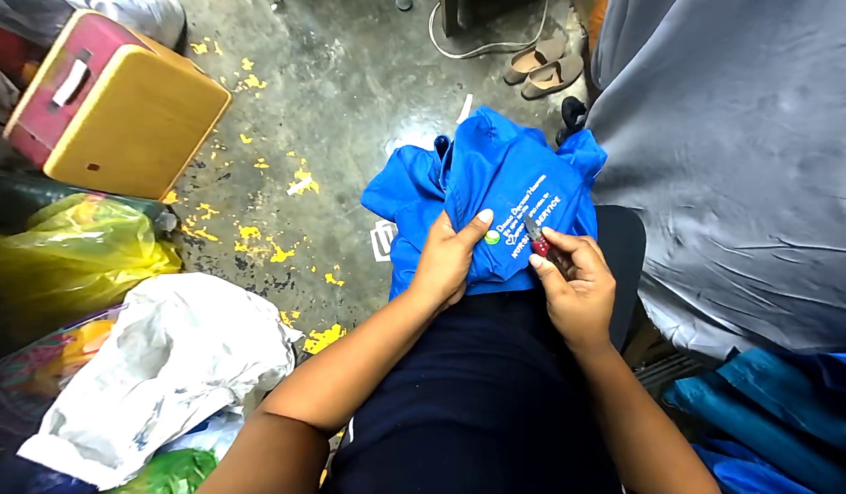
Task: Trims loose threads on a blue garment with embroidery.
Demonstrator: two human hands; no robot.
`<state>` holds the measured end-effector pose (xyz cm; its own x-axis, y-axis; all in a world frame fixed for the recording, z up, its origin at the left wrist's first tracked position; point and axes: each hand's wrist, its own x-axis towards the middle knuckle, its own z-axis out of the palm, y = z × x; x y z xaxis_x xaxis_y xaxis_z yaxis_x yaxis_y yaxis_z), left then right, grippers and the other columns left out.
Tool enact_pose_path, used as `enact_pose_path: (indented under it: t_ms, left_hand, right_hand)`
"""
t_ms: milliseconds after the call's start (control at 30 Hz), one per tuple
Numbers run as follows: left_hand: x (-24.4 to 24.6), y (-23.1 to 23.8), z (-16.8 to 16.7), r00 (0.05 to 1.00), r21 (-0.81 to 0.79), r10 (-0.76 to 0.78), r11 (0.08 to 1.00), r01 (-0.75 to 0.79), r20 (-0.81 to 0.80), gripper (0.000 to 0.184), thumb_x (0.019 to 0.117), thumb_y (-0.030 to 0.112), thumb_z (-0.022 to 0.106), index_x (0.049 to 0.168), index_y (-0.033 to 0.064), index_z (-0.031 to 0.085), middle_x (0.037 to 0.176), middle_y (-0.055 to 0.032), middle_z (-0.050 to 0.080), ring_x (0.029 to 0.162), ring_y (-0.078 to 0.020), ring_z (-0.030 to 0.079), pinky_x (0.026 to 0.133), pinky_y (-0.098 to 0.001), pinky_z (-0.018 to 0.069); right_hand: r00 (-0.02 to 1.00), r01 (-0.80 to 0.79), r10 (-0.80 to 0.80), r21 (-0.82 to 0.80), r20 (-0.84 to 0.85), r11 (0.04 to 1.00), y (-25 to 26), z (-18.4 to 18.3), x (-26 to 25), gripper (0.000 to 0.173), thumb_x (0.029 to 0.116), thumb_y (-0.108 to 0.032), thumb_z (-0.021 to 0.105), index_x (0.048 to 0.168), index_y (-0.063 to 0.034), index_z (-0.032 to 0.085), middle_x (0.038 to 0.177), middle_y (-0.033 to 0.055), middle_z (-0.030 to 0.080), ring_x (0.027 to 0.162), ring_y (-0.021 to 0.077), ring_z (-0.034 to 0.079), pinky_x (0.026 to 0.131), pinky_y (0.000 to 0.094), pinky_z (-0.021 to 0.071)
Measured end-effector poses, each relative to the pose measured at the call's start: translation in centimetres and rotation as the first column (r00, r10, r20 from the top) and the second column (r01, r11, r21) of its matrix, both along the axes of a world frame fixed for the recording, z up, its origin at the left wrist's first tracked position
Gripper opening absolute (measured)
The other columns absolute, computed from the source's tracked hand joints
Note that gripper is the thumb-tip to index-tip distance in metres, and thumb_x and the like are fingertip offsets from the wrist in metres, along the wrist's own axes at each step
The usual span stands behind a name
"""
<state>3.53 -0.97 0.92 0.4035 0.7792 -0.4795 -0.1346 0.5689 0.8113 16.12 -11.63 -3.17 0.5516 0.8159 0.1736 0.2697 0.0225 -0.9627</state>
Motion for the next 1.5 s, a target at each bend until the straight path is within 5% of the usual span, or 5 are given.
enact_pose_path:
  t_ms: [533,967,1500]
  left_hand:
    - [-0.6,0.4,-0.5,0.991,0.082,-0.124,0.988,0.129,-0.055,0.017,0.1054,0.007,0.052,0.122,0.0051,0.055,0.096,-0.0029,0.070,0.083,-0.0093,0.070,0.077,-0.0289,0.0606]
    - [-1.0,1.5,-0.1,0.993,-0.050,-0.119,0.992,0.120,0.010,0.015,0.1051,0.005,0.049,0.118,0.0073,0.056,0.094,-0.0033,0.071,0.083,-0.0103,0.071,0.076,-0.0286,0.0610]
    - [-1.6,1.7,-0.5,0.984,-0.017,-0.180,0.984,0.180,-0.015,0.015,0.1052,0.006,0.050,0.118,0.0088,0.057,0.093,-0.0019,0.072,0.079,-0.0085,0.071,0.071,-0.0261,0.0609]
  right_hand:
    - [0.998,-0.064,0.064,-0.080,0.010,0.995,-0.2,0.2,0.3,0.032,0.0874,0.000,0.069,0.119,0.0078,0.068,0.103,0.0061,0.062,0.088,-0.0010,0.062,0.076,0.0102,0.0527]
    - [0.989,-0.008,0.007,-0.004,-0.147,1.000,-0.5,-0.4,0.8,0.039,0.0875,0.004,0.067,0.125,0.0087,0.059,0.113,0.0037,0.063,0.101,0.0017,0.065,0.090,0.0177,0.0560]
    - [0.999,-0.044,0.046,-0.100,0.021,0.994,-1.0,0.3,0.4,0.034,0.0870,0.000,0.068,0.120,0.0085,0.066,0.105,0.0074,0.060,0.092,-0.0011,0.061,0.079,0.0101,0.0521]
